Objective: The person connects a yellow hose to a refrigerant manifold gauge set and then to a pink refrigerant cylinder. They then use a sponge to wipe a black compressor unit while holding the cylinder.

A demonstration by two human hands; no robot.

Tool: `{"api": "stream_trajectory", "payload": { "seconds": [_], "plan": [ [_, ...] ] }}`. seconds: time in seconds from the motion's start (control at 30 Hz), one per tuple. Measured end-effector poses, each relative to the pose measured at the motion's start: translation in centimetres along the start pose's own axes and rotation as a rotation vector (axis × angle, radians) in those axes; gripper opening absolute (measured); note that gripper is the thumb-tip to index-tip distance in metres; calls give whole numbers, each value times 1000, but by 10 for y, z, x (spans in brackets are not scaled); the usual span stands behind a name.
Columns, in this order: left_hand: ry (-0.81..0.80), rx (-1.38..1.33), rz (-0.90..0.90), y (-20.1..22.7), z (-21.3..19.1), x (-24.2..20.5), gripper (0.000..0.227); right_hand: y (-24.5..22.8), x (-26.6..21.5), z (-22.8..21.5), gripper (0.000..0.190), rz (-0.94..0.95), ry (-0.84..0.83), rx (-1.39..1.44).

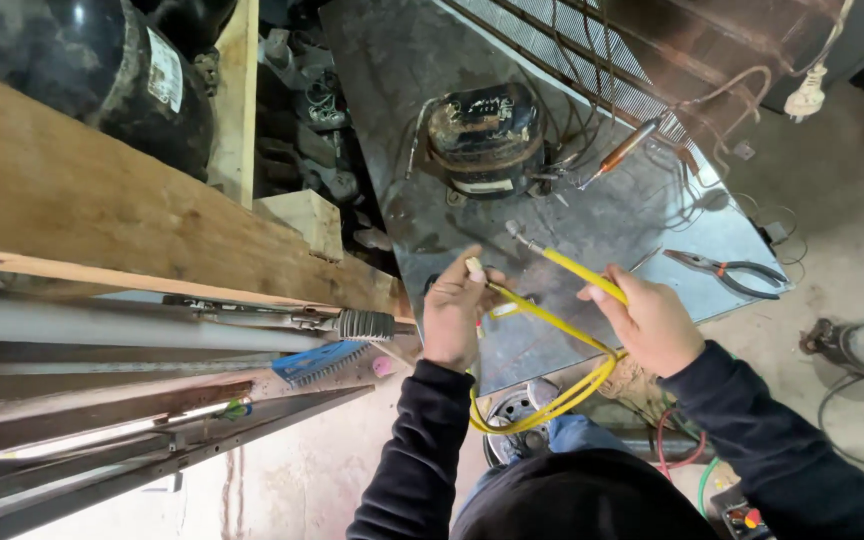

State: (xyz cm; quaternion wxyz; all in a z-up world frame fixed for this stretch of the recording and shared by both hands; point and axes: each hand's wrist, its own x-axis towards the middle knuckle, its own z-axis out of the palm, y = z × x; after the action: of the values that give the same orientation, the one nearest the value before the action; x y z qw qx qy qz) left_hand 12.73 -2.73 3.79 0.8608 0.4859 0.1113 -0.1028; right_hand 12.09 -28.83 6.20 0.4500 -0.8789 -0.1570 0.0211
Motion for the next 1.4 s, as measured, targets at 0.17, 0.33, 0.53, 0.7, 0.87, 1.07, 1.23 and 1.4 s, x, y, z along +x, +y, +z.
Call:
{"api": "stream_trajectory", "payload": {
  "seconds": [0.17,0.33,0.53,0.7,0.87,1.07,1.23,1.4],
  "plan": [
    [222,-12,58,40,-15,14,41,57,-2,12,32,91,-100,-136],
    [274,-136,63,38,-49,55,26,113,-11,40,42,223,-108,-505],
    [358,-77,3,37,-71,96,14,139,-21,46,46,154,22,-554],
    [428,79,36,9,-96,132,18,118,-21,43,40,165,32,-466],
    [604,385,198,-46,-164,193,21,142,-37,58,44,98,101,-431],
    [793,915,231,-49,-194,229,25,145,-44,62,32,90,176,-397],
    [604,324,7,-19,-168,218,17,142,-42,61,33,110,190,-359],
    [590,309,-29,0,-144,199,17,134,-38,57,32,107,192,-342]
  ]
}}
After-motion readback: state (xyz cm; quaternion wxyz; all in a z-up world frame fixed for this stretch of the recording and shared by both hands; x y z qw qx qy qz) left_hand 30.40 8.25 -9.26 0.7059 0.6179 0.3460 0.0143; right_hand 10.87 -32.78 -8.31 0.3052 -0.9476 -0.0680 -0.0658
